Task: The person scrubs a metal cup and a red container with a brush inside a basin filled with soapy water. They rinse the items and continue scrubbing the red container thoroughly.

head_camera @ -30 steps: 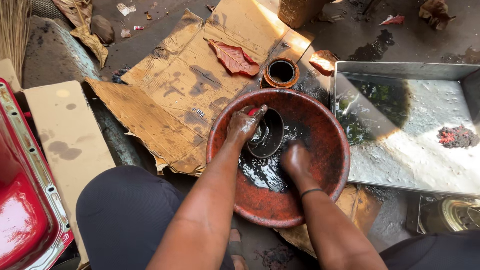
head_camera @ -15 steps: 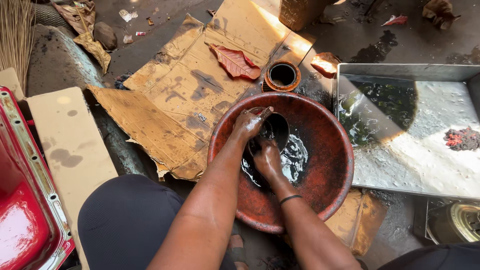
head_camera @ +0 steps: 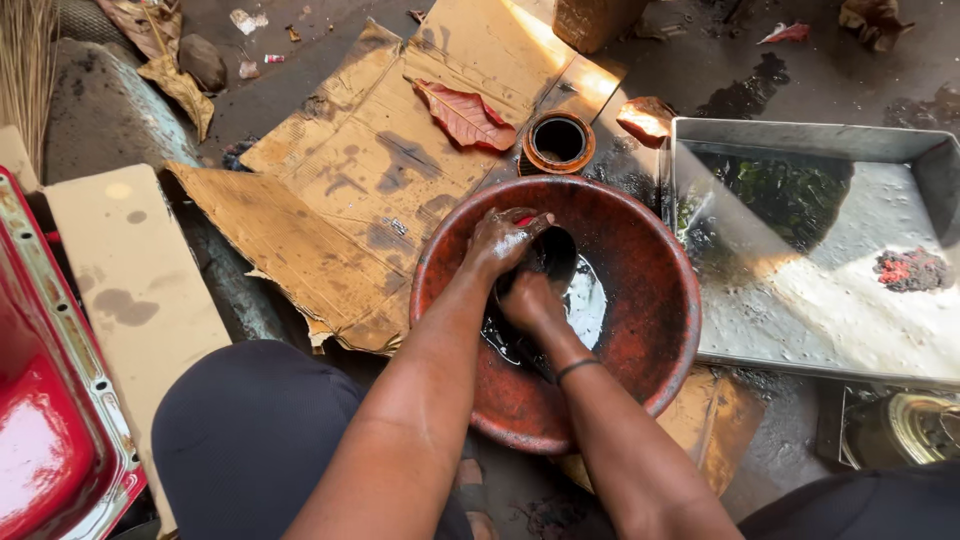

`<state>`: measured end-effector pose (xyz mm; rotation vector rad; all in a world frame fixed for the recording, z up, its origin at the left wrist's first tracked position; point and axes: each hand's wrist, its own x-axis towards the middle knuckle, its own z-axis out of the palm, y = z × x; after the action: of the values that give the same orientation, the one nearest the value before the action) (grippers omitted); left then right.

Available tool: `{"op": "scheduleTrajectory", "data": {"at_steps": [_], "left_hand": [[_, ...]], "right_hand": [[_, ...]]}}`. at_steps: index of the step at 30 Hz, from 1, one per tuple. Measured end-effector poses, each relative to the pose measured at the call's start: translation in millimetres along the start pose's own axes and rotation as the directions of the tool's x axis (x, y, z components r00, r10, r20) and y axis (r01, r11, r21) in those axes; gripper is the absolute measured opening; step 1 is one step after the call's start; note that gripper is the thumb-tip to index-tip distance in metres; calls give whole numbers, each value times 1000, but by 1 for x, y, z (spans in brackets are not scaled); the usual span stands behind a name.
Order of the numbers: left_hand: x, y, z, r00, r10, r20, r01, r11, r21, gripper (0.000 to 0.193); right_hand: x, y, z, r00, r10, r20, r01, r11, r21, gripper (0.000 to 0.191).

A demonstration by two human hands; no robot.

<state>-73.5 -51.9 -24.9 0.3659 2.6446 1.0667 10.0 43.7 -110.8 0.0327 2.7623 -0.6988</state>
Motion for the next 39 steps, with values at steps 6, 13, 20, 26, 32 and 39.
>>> {"op": "scheduleTrajectory", "data": {"at_steps": [6,13,20,26,32,39], "left_hand": [[-3,10,-5,997,-66,39,66,998,-16,73],[-8,23,-13,993,-77,94,73,997,39,70],[-10,28,-13,987,-139,77,137,990,32,73],[-8,24,-11,991,-109,76,107,994,22,75],[-9,25,-13,986,-152,76,151,988,16,71],[-11,28,-14,978,-201,49,201,980,0,73]], "right_hand": [[-3,-7,-12,981,127,-145,24,664,747,52],[-1,29,-30,970,-223,94,242,877,-415,46],[-11,29,-27,968,-230,104,249,796,-551,53],[4,-6,-5,993,102,-62,-44,797,602,36],[-18,-2,-52,973,35,230,-3,990,-139,51],[-6,9,-39,979,-204,-26,187,932,-309,29]]}}
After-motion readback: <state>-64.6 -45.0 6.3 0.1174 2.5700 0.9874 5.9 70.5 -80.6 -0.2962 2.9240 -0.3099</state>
